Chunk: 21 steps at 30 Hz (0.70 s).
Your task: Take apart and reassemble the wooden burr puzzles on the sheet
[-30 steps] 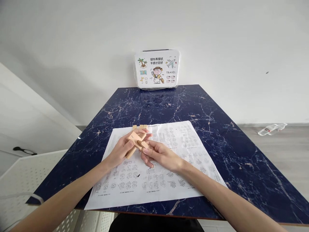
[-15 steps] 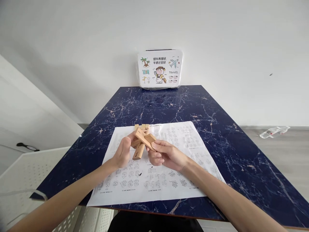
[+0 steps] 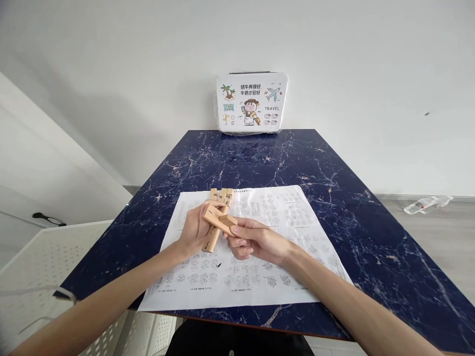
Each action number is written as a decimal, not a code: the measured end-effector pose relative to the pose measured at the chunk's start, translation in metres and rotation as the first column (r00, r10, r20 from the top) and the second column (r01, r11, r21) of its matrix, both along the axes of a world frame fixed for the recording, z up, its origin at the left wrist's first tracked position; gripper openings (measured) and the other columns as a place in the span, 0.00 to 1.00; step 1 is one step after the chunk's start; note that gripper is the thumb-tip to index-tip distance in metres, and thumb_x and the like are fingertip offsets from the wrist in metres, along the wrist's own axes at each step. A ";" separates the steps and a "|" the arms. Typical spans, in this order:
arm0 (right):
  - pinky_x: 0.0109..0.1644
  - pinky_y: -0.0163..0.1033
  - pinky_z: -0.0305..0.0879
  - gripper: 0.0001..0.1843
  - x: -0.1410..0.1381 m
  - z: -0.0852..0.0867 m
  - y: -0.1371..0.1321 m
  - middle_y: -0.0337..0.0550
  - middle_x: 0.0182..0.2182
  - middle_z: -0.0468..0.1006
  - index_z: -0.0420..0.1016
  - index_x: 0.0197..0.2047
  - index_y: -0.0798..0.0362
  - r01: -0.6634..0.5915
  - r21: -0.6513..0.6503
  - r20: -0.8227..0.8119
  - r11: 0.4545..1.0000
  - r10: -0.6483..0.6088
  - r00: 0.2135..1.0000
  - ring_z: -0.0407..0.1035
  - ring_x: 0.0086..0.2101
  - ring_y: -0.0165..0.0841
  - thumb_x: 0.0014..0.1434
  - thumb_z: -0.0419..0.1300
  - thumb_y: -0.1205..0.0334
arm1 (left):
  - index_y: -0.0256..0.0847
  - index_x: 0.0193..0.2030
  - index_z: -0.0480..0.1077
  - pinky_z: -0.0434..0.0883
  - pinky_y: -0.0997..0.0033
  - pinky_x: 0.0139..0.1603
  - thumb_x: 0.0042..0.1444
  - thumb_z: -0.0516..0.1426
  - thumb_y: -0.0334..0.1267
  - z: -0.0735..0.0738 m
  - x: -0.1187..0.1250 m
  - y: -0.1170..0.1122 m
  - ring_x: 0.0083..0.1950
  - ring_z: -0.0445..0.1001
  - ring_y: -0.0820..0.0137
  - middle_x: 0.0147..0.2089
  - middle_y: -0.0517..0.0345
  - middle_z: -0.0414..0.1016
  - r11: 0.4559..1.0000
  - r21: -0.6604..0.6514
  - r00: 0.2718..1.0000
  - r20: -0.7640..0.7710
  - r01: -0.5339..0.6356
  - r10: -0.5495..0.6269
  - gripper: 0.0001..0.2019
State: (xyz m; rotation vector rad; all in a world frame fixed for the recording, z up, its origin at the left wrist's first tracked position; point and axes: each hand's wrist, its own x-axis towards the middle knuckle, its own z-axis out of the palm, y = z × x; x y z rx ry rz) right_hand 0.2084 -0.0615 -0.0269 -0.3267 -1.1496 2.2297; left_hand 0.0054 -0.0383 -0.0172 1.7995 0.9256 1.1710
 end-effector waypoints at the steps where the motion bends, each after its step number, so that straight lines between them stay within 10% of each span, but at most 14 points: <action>1: 0.28 0.36 0.43 0.10 0.000 0.000 0.000 0.30 0.26 0.55 0.72 0.45 0.55 0.005 0.004 0.003 1.000 -0.005 1.000 0.45 0.22 0.24 0.74 0.59 0.55 | 0.38 0.47 0.75 0.77 0.61 0.40 0.74 0.42 0.61 0.000 0.000 0.000 0.36 0.82 0.62 0.34 0.51 0.82 1.000 -0.007 1.000 0.004 -0.007 0.007 0.30; 21: 0.29 0.37 0.43 0.11 -0.003 0.000 0.000 0.30 0.27 0.54 0.71 0.44 0.55 0.028 0.017 -0.018 0.999 -0.028 0.999 0.44 0.23 0.24 0.75 0.58 0.56 | 0.41 0.45 0.79 0.78 0.54 0.43 0.72 0.39 0.66 -0.001 0.003 0.000 0.36 0.81 0.58 0.33 0.51 0.81 0.994 -0.022 0.994 -0.026 -0.105 0.105 0.36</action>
